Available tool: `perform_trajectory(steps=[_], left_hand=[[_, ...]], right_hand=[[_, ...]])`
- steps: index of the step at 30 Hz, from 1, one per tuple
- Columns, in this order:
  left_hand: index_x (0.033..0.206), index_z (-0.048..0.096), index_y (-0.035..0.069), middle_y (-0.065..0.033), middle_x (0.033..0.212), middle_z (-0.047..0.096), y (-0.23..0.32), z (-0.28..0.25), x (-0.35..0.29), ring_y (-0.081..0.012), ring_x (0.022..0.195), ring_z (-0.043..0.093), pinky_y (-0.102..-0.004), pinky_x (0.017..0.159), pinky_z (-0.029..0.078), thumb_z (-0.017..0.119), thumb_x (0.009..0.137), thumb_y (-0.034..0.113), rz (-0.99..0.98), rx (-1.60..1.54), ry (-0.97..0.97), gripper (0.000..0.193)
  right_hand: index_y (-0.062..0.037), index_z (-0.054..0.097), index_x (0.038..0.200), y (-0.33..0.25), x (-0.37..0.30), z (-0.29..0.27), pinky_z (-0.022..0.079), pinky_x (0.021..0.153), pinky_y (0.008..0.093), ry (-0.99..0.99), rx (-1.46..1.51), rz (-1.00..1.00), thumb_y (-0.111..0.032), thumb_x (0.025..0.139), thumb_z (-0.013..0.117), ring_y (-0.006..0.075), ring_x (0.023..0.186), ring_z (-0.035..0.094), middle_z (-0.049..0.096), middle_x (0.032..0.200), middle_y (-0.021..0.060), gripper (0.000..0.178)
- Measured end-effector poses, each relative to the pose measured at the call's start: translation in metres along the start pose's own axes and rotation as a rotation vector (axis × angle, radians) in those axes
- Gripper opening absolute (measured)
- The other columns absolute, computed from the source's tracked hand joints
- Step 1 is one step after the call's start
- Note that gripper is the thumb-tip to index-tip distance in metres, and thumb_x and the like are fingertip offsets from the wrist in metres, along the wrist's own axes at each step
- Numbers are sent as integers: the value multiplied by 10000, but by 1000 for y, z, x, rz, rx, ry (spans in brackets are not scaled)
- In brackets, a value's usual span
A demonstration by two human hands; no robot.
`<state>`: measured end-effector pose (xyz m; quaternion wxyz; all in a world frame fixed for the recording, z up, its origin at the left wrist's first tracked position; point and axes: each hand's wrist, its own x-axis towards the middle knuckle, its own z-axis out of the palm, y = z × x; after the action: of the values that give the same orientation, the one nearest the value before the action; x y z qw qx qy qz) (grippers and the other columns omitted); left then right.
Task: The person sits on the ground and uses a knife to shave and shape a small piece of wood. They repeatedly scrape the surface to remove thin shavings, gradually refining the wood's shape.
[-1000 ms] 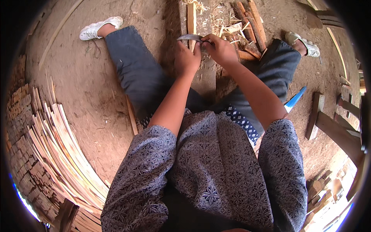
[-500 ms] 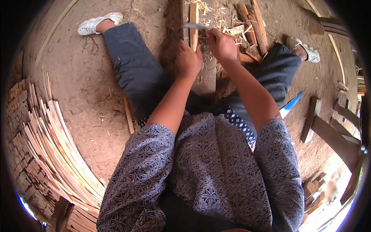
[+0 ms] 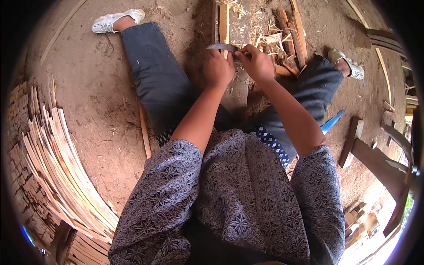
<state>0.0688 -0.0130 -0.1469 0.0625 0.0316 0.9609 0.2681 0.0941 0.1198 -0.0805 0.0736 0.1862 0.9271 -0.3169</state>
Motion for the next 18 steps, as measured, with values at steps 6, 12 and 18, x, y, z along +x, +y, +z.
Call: perform_trajectory(steps=[6, 12, 18], left_hand=[[1199, 500, -99, -290, 1050, 662, -3, 7, 0, -422, 885, 715, -487, 731, 593, 613, 972, 423, 32, 17, 65, 580], [1359, 442, -105, -284, 1091, 650, 0, 0, -7, -421, 915, 709, -485, 762, 590, 605, 970, 424, 53, -46, 106, 676], [1279, 472, -95, -282, 1053, 661, 5, -8, -7, -419, 876, 713, -499, 723, 590, 606, 971, 429, -16, -20, 36, 623]], right_hand=[[-195, 719, 990, 8, 13, 27, 553, 629, 479, 225, -53, -154, -493, 958, 673, 350, 718, 729, 731, 742, 121, 303], [-224, 731, 1064, 1, 82, 1, 575, 742, 462, 174, -30, 45, -531, 963, 629, 334, 838, 745, 757, 852, 112, 339], [-157, 743, 1088, 10, 44, 5, 561, 681, 391, 43, 6, -56, -483, 962, 683, 264, 784, 742, 769, 887, 93, 355]])
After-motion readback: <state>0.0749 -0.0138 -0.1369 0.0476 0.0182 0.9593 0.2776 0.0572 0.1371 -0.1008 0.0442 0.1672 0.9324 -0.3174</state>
